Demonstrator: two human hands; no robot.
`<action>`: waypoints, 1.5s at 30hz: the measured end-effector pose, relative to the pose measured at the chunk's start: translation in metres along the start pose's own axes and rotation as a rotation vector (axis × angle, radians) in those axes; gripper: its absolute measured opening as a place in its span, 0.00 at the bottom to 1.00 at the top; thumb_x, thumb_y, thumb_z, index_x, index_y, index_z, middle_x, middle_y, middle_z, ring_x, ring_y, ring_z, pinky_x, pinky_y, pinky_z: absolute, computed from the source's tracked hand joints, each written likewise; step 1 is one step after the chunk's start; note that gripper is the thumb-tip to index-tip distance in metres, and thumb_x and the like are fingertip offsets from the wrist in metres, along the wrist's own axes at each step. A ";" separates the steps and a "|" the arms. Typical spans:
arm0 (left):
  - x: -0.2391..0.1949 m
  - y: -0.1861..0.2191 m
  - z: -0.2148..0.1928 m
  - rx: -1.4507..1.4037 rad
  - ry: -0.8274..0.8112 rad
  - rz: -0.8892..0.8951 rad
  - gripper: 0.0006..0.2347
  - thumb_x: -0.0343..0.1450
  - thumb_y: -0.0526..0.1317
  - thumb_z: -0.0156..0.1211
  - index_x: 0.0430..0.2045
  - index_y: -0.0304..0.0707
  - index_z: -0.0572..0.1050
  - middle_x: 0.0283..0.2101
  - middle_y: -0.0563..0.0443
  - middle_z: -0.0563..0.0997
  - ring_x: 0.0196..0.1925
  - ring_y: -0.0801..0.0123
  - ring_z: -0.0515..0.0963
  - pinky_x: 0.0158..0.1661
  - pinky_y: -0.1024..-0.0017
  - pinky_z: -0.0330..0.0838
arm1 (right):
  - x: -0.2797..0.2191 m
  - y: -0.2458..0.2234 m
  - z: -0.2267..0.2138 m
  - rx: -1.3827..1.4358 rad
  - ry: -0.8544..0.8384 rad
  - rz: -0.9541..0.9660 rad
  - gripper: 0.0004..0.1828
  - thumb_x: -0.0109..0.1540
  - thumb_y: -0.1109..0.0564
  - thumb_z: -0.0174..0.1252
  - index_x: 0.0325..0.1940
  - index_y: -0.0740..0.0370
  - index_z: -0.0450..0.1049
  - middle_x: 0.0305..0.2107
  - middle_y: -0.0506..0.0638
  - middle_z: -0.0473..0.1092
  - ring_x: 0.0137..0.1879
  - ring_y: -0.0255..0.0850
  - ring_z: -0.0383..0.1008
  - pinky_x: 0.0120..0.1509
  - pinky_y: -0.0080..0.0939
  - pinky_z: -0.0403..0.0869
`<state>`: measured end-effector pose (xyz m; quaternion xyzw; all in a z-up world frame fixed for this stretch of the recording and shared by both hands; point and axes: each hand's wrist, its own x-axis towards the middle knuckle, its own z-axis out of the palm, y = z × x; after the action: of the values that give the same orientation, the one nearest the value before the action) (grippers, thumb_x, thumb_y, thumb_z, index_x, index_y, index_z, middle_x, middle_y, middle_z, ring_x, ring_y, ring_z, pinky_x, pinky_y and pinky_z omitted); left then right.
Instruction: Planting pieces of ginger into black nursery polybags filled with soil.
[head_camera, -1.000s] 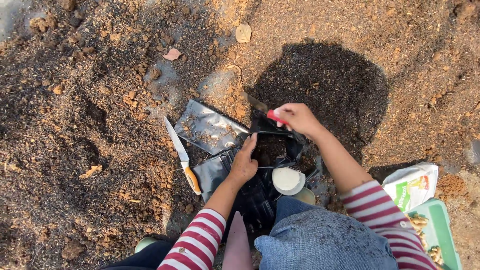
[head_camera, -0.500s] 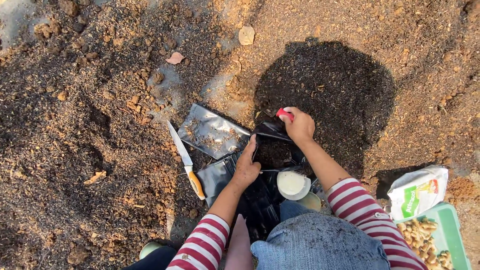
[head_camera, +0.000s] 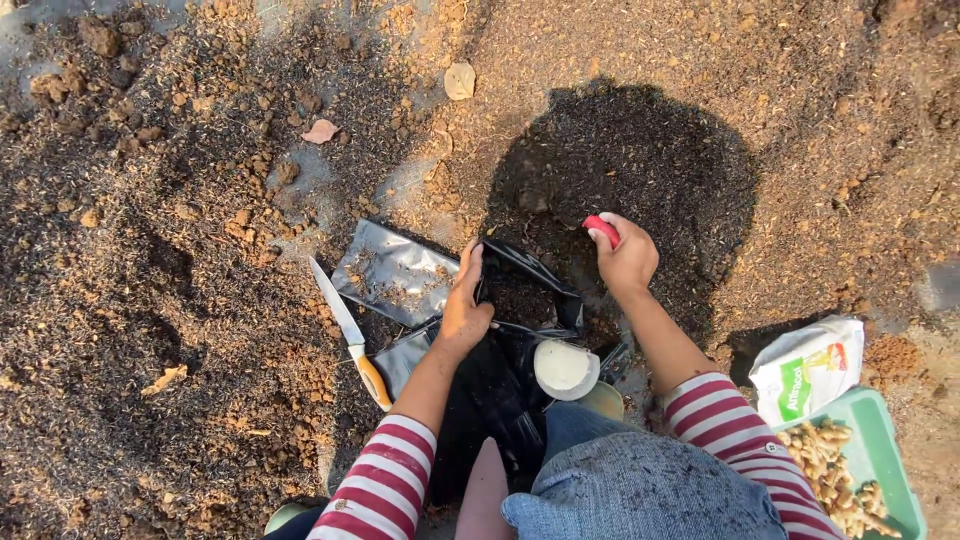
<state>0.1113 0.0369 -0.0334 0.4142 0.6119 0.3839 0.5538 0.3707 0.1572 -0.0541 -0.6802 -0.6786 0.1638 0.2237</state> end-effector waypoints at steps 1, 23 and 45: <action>0.001 0.006 0.001 -0.002 -0.005 0.002 0.44 0.56 0.17 0.45 0.74 0.40 0.48 0.80 0.51 0.44 0.80 0.64 0.44 0.56 0.82 0.63 | 0.000 0.003 -0.006 -0.004 0.004 0.002 0.17 0.59 0.50 0.70 0.51 0.54 0.81 0.41 0.55 0.79 0.46 0.53 0.79 0.52 0.50 0.75; 0.006 0.029 0.001 0.054 -0.107 -0.118 0.46 0.56 0.16 0.50 0.74 0.43 0.45 0.79 0.47 0.41 0.80 0.59 0.42 0.61 0.74 0.68 | -0.095 -0.076 -0.110 -0.156 -0.150 -0.404 0.16 0.57 0.56 0.67 0.49 0.55 0.80 0.44 0.51 0.76 0.45 0.48 0.78 0.45 0.45 0.77; -0.013 -0.013 0.030 0.217 0.249 0.119 0.35 0.57 0.17 0.43 0.64 0.33 0.66 0.73 0.43 0.64 0.73 0.52 0.66 0.66 0.73 0.61 | -0.127 0.092 -0.153 -0.358 -0.475 0.499 0.21 0.55 0.45 0.73 0.51 0.43 0.83 0.37 0.52 0.80 0.43 0.47 0.81 0.48 0.47 0.76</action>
<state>0.1405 0.0210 -0.0435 0.4565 0.6880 0.3960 0.4019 0.5267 0.0205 0.0168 -0.7959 -0.5428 0.2453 -0.1088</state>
